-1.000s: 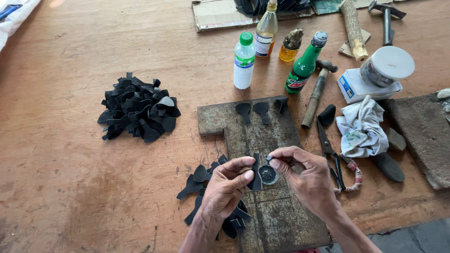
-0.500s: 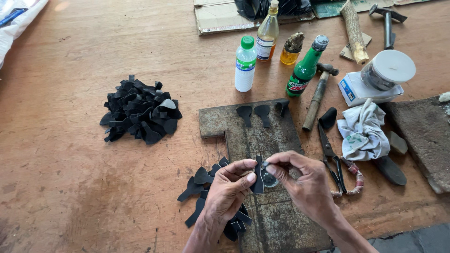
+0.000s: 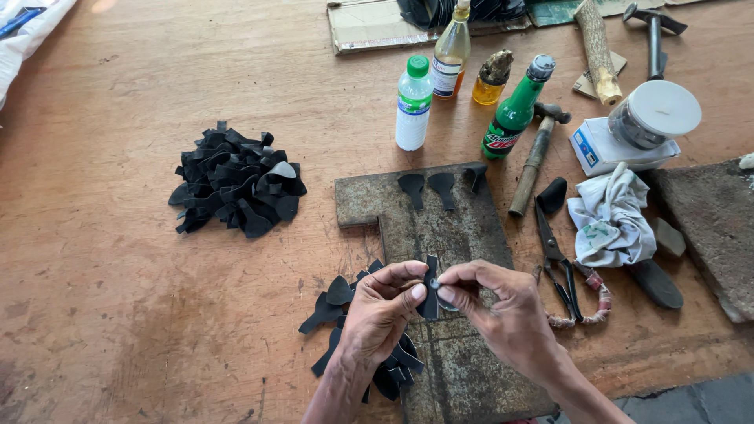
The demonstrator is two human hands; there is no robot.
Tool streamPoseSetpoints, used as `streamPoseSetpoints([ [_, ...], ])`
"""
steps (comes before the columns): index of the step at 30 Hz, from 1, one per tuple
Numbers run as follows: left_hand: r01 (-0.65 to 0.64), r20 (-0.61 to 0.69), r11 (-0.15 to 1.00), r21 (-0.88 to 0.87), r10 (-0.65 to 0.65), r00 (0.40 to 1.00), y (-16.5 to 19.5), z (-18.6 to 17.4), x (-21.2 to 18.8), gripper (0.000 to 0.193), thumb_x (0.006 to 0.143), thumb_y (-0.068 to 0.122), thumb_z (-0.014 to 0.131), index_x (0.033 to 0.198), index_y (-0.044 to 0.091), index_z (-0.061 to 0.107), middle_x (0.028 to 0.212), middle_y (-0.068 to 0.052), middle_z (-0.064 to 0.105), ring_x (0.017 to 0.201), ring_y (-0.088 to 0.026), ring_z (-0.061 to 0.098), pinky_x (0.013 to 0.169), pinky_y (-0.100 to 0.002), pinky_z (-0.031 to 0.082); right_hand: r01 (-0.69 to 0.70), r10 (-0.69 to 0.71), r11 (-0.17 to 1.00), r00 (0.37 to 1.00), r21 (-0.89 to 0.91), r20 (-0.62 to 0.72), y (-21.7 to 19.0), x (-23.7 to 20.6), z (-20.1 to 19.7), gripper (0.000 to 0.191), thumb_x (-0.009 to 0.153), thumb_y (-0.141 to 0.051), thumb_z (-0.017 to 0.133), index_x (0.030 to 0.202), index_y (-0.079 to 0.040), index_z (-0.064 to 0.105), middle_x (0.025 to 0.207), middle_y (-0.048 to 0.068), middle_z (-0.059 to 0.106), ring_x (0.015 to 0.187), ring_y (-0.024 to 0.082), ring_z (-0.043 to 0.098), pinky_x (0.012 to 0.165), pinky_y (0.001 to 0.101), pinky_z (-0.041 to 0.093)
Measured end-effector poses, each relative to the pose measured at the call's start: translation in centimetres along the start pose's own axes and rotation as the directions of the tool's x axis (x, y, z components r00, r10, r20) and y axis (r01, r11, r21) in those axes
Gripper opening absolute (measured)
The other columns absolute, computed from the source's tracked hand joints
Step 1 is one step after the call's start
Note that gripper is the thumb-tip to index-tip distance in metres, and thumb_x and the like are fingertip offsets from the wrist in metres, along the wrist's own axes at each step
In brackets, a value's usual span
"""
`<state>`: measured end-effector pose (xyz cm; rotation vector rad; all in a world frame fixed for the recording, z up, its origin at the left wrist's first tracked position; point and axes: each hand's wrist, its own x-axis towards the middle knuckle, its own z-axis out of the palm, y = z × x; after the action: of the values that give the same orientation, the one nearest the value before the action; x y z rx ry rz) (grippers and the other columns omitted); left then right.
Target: The person sits at a workbench and trims the edges of small black rubber pieces one at a time, holding each piece against a small handheld tool to shave off excess material. Finished pieces are placed in a growing row on a wooden board, with a pile of untrimmed pieces nearby.
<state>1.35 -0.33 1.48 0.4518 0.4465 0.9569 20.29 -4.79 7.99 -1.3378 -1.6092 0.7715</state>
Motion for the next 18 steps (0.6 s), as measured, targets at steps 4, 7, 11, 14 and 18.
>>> streamPoseSetpoints([
  [4,-0.013,0.011,1.000,-0.016,0.013,1.000,0.08,0.15,-0.14,0.027,0.088,-0.003,0.076,0.114,-0.005,0.072,0.103,-0.015,0.076,0.089,-0.017,0.075,0.077,-0.029,0.066,-0.081,0.078,0.991,0.996,0.110,0.037,0.21,-0.13,-0.43,0.014,0.086,-0.011,0.075,0.101,-0.011,0.075,0.092,0.002,0.079,0.082,0.011,0.075,0.072,0.0246,0.066],
  [7,-0.019,0.016,1.000,0.004,0.019,1.000,0.09,0.23,-0.07,0.027,0.087,-0.004,0.076,0.114,-0.004,0.072,0.104,-0.015,0.076,0.091,-0.017,0.075,0.078,-0.029,0.066,-0.063,0.065,0.995,0.998,0.077,-0.019,0.30,0.10,-0.12,0.016,0.086,-0.012,0.075,0.102,-0.011,0.074,0.092,0.001,0.078,0.082,0.010,0.074,0.071,0.0241,0.065],
  [11,-0.042,0.033,0.999,0.006,0.042,0.999,0.12,0.14,0.00,0.026,0.089,-0.005,0.075,0.115,-0.005,0.071,0.104,-0.017,0.076,0.091,-0.018,0.074,0.077,-0.029,0.065,-0.081,0.077,0.994,0.995,0.075,0.057,0.06,-0.05,0.01,0.013,0.086,-0.012,0.077,0.099,-0.011,0.076,0.088,0.002,0.079,0.079,0.010,0.074,0.068,0.0238,0.065],
  [14,-0.052,0.033,0.999,-0.008,0.052,0.998,0.16,0.04,-0.15,0.026,0.089,-0.005,0.075,0.115,-0.005,0.072,0.105,-0.016,0.075,0.090,-0.017,0.074,0.078,-0.027,0.065,-0.066,0.051,0.993,0.989,0.101,0.137,-0.28,-0.40,-0.76,0.013,0.085,-0.011,0.077,0.098,-0.010,0.077,0.092,0.002,0.081,0.084,0.011,0.076,0.073,0.0250,0.065],
  [18,-0.073,0.025,0.997,0.021,0.073,0.997,0.08,0.14,-0.19,0.025,0.089,-0.006,0.074,0.114,-0.005,0.071,0.104,-0.015,0.075,0.090,-0.016,0.073,0.077,-0.027,0.065,-0.082,0.081,0.996,0.995,0.019,0.066,-0.44,-0.27,-0.77,0.015,0.083,-0.013,0.077,0.099,-0.012,0.077,0.087,0.001,0.081,0.078,0.010,0.076,0.067,0.0246,0.065],
])
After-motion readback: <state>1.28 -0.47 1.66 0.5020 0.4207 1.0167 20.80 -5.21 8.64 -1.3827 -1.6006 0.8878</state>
